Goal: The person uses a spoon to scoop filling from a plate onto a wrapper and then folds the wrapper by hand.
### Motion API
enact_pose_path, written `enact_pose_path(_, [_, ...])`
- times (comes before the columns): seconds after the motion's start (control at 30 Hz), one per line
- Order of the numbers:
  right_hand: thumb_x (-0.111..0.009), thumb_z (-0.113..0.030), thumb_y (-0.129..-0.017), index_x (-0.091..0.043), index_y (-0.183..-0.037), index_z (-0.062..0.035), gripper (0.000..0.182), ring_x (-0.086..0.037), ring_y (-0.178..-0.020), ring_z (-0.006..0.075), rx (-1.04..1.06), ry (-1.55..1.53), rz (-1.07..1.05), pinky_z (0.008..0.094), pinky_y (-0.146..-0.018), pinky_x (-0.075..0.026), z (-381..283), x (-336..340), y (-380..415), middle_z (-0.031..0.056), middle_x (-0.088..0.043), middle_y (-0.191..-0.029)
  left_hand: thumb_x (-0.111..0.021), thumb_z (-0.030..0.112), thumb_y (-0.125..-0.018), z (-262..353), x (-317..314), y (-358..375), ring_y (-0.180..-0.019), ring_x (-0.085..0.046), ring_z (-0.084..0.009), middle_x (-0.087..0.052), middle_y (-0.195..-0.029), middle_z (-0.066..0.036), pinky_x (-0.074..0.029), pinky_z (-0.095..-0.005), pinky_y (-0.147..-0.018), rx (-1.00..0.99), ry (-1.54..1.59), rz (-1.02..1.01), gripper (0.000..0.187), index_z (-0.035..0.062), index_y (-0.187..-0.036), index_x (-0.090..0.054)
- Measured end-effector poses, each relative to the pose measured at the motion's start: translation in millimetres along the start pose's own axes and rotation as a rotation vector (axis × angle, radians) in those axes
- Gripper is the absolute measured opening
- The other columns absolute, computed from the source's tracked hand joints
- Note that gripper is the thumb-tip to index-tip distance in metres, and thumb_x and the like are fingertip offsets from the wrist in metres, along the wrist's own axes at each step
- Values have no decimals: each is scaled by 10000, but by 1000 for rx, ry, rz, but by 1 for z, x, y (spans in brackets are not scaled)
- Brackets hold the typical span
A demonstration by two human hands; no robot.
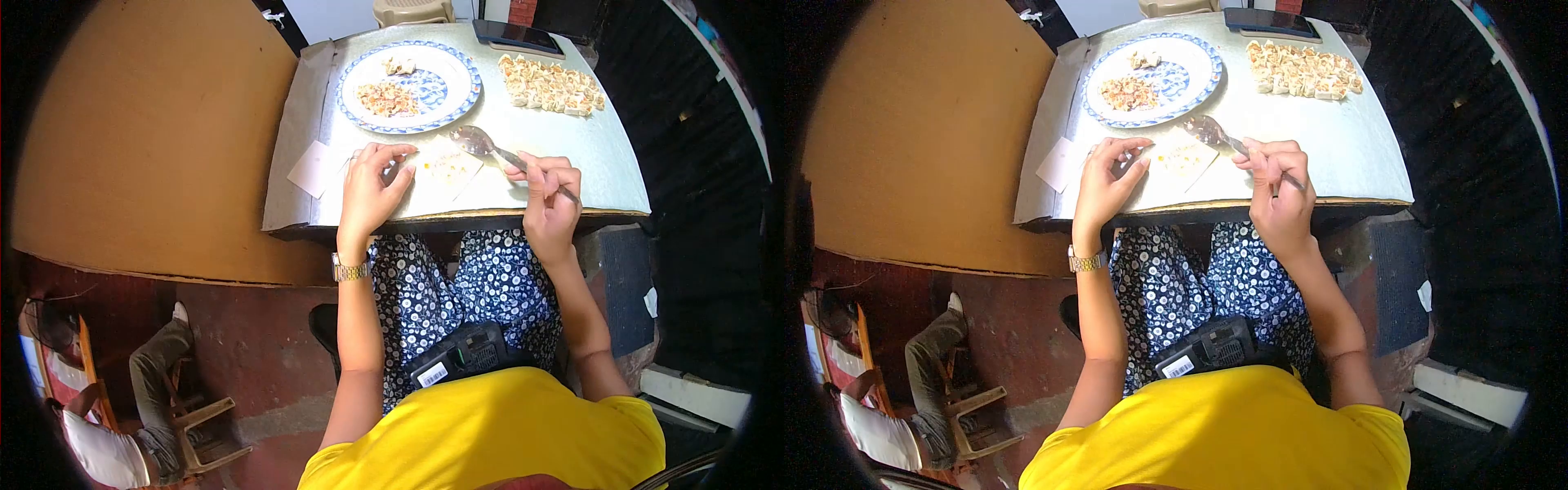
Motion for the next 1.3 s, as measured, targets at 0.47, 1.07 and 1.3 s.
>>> enact_pose_path(0.47, [-553, 81, -948, -439, -934, 13, 133, -695, -840, 197, 15, 107, -90, 288, -739, -585, -9, -3, 3, 159, -593, -951, -717, 162, -810, -1, 0, 0, -840, -551, -217, -655, -909, -64, -458, -348, -806, -10, -32, 6, 230, 130, -1034, -759])
enact_pose_path(1.07, [-550, 97, -943, -439, -944, 13, 139, -693, -838, 198, 8, 132, -137, 288, -735, -583, -23, 1, 0, 166, -592, -947, -712, 173, -803, -3, 0, 1, -894, -573, -247, -653, -937, -74, -450, -371, -840, 9, -19, 2, 231, 138, -1026, -762])
enact_pose_path(1.3, [-536, 69, -961, -463, -966, 31, 83, -694, -844, 199, 38, 122, -150, 285, -734, -583, -18, -7, 0, 171, -595, -968, -702, 183, -796, -3, 1, 0, -912, -574, -281, -648, -932, -82, -446, -397, -857, 18, -1, -5, 220, 132, -1002, -762])
Point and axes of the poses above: each hand's wrist, its own y-axis away from the middle knuckle, its own x-axis out of the back of the hand, z = x × y, the point moved 9 cm from there along -y, towards the middle knuckle
